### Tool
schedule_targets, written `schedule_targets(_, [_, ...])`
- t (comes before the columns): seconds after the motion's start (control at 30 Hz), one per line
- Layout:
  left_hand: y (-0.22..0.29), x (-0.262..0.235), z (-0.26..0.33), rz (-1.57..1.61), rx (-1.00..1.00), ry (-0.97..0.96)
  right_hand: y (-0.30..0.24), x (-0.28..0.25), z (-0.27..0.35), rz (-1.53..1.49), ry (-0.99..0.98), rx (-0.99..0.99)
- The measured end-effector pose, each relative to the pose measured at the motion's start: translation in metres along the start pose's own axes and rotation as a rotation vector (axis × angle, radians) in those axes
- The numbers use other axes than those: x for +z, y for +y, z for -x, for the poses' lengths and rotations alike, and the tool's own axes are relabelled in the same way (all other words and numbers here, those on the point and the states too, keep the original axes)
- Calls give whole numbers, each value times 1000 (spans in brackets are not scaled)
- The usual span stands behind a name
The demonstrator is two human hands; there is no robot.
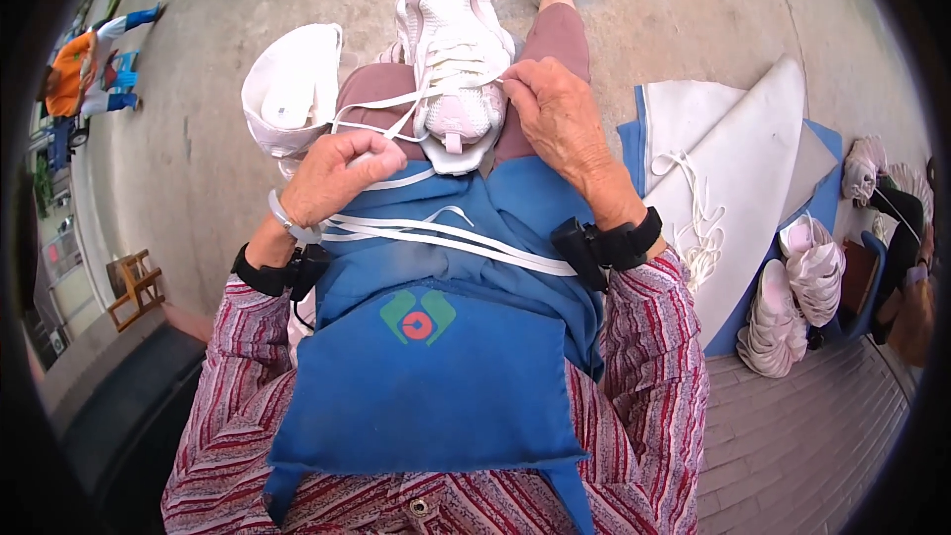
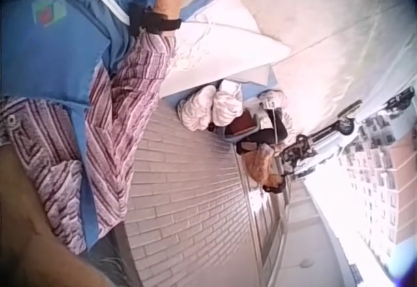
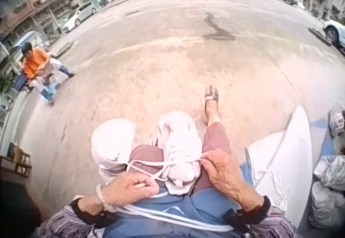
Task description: The recorder is lacing shoelaces through the eyelets of a white sneaker.
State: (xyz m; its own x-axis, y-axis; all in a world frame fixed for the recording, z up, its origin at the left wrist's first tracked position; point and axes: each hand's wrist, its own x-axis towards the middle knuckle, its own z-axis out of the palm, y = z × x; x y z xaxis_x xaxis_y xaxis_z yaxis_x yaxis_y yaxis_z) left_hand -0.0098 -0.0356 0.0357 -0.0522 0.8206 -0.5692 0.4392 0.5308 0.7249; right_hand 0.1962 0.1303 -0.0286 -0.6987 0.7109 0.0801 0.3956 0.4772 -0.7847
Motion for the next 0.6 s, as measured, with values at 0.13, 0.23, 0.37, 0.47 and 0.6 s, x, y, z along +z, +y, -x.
schedule_targets(0.13, [-24, -9, 16, -3, -12, 86, 3, -5, 5, 86, -93, -52])
schedule_targets(0.23, [-32, -22, 27, 112, 52, 176, 2, -3, 5, 125, -101, -83])
schedule_targets(0.37, [-28, -27, 28, 238, -153, 28, 2, -6, -1, 178, -149, -97])
schedule_targets(0.47, [-21, -16, 24, 406, -120, 94, -7, -12, -6, 258, -223, -148])
schedule_targets(0.6, [-15, -6, 14, 373, -176, 32, -28, -8, -12, 476, -297, -148])
